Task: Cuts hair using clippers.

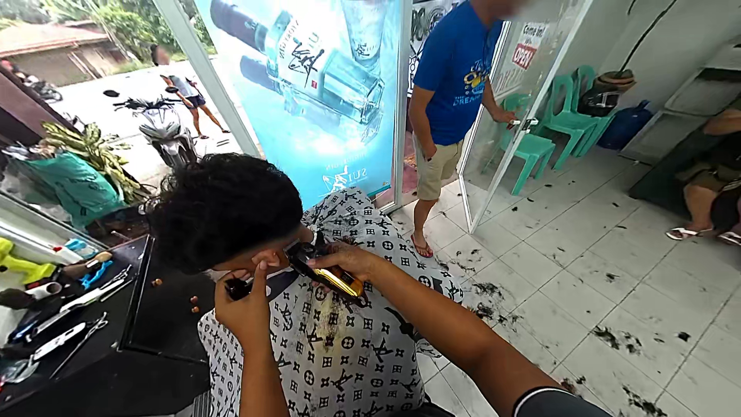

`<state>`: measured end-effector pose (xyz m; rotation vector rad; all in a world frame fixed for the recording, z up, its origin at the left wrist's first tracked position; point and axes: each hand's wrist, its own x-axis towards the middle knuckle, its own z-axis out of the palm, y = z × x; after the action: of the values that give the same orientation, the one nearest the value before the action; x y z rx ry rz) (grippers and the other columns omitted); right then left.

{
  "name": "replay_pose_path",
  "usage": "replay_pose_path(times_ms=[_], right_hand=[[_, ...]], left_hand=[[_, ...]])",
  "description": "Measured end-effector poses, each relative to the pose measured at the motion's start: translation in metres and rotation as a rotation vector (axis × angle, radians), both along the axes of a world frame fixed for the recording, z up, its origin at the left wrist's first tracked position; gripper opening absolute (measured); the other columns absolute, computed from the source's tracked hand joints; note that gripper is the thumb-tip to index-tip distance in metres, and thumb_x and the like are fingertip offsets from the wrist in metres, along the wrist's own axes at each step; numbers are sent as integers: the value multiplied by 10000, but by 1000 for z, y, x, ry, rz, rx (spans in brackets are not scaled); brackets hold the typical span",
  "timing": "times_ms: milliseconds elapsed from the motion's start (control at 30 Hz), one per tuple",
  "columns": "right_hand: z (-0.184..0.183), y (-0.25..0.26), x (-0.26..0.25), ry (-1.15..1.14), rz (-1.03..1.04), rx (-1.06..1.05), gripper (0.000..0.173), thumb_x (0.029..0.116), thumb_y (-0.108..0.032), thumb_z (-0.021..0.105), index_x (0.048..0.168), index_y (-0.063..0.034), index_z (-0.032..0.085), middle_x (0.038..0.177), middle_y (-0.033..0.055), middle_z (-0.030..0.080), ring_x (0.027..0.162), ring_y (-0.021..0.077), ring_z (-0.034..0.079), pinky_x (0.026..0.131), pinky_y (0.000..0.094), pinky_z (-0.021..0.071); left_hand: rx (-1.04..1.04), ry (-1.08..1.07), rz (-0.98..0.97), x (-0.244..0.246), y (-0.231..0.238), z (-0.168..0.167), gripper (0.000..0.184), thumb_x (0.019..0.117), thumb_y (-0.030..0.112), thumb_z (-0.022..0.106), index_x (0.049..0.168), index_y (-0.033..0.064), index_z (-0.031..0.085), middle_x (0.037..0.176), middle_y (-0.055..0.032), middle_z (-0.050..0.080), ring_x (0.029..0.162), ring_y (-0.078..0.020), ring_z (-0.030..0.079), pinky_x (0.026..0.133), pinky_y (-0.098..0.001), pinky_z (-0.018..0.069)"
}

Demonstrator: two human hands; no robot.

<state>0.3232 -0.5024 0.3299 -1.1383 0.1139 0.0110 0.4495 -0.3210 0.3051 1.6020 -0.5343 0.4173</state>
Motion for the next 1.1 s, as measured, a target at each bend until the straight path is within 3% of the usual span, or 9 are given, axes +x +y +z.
replay_pose_path(times_ms=[300,500,733,1000,1100], right_hand=[[0,5,-2,28,-24,30,225,1062,-202,542,1196,-21,554,890,96,699,740,180,716,663,317,623],[4,11,-6,92,-17,-87,260,1052,-231,569,1203,-19,564,917,84,684,763,168,707,687,313,622],[1,10,0,43,-62,11,242,1054,-213,538,1218,-38,572,932,111,720,761,207,732,645,342,633],[0,3,3,11,-31,26,226,1063,-253,489,1113,-72,614,929,91,729,776,183,736,638,314,627],[-2,3,4,-39,-37,72,199,1047,-233,519,1141,-74,593,971,102,724,814,199,736,673,341,634]], left_hand=[[28,-13,11,-1,5,0,394,835,209,842,1034,-51,623,926,-35,638,855,12,602,775,-157,496],[41,14,-12,-2,12,-1,413,842,181,844,1100,-40,609,953,-42,633,842,-29,609,774,-215,522],[38,17,-5,4,9,-5,396,860,228,837,1082,-20,622,940,-46,651,843,-58,628,771,-239,535],[40,23,20,2,6,-4,389,850,248,848,1059,4,628,924,-25,650,816,-35,623,736,-210,529],[27,18,18,4,5,-6,386,846,235,853,1057,4,627,921,-25,653,814,-37,626,737,-213,533]])
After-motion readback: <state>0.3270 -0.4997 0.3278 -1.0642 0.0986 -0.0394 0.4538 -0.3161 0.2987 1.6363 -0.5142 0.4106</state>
